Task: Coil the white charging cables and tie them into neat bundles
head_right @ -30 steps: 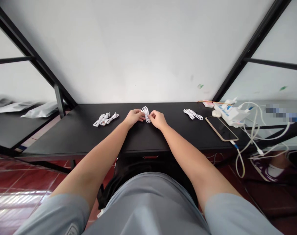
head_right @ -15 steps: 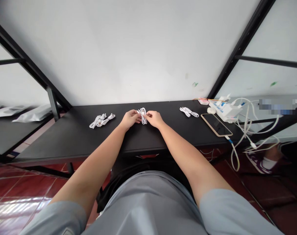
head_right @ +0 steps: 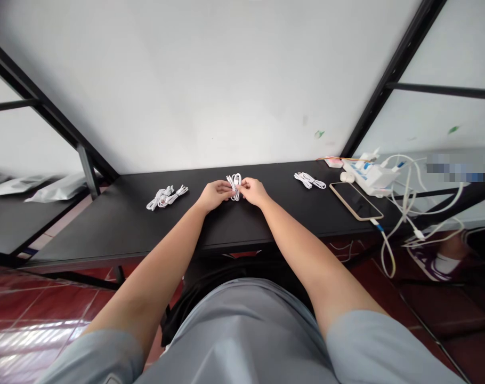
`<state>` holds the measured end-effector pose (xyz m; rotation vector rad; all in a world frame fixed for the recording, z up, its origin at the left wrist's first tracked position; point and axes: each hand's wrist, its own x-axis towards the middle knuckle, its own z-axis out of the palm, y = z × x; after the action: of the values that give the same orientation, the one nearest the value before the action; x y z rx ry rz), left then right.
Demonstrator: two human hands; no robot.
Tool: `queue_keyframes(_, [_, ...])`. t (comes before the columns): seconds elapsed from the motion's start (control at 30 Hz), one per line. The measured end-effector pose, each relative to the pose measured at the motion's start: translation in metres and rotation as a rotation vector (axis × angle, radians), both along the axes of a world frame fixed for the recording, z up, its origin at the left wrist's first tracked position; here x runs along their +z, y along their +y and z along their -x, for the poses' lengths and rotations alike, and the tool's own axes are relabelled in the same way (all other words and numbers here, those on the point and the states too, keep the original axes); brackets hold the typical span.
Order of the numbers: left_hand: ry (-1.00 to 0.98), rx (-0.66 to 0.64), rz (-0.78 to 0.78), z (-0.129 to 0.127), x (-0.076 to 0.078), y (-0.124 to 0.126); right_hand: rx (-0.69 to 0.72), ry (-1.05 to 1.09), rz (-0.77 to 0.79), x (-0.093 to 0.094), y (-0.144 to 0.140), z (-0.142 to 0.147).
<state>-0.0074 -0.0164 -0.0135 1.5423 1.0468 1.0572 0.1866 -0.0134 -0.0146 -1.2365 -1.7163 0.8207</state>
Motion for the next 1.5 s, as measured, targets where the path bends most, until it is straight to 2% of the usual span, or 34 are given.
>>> queue_keyframes(0.2, [0.02, 0.031, -0.031, -0.001, 0.001, 0.0, 0.005, -0.022, -0.005, -0.001, 0.001, 0.0])
queue_keyframes(0.37, [0.079, -0.012, -0.084, -0.001, 0.0, -0.001, 0.0, -0.043, -0.032, 0.0, 0.001, 0.0])
queue_keyframes(0.53, [0.393, 0.159, -0.301, -0.003, 0.006, -0.012, 0.055, 0.038, 0.035, 0.004, -0.002, 0.0])
queue_keyframes(0.67, [0.517, 0.194, -0.39, -0.008, 0.013, -0.02, 0.075, 0.086, 0.047, 0.005, -0.003, 0.001])
queue_keyframes(0.87, [0.524, 0.301, -0.379, -0.01, 0.012, -0.02, 0.044, 0.268, 0.121, 0.0, 0.002, 0.002])
queue_keyframes(1.07, [0.439, 0.473, -0.234, 0.0, 0.009, -0.01, 0.006, 0.36, 0.187, -0.002, 0.005, 0.001])
queue_keyframes(1.23, [0.371, 0.413, -0.181, 0.004, 0.007, -0.005, 0.004, 0.369, 0.199, 0.002, 0.003, 0.001])
queue_keyframes(1.4, [0.182, 0.189, -0.108, 0.001, 0.005, -0.004, 0.04, 0.37, 0.234, 0.007, 0.0, 0.004])
queue_keyframes(1.5, [0.136, 0.12, -0.065, -0.002, 0.006, -0.006, 0.043, 0.316, 0.215, 0.008, -0.002, 0.005])
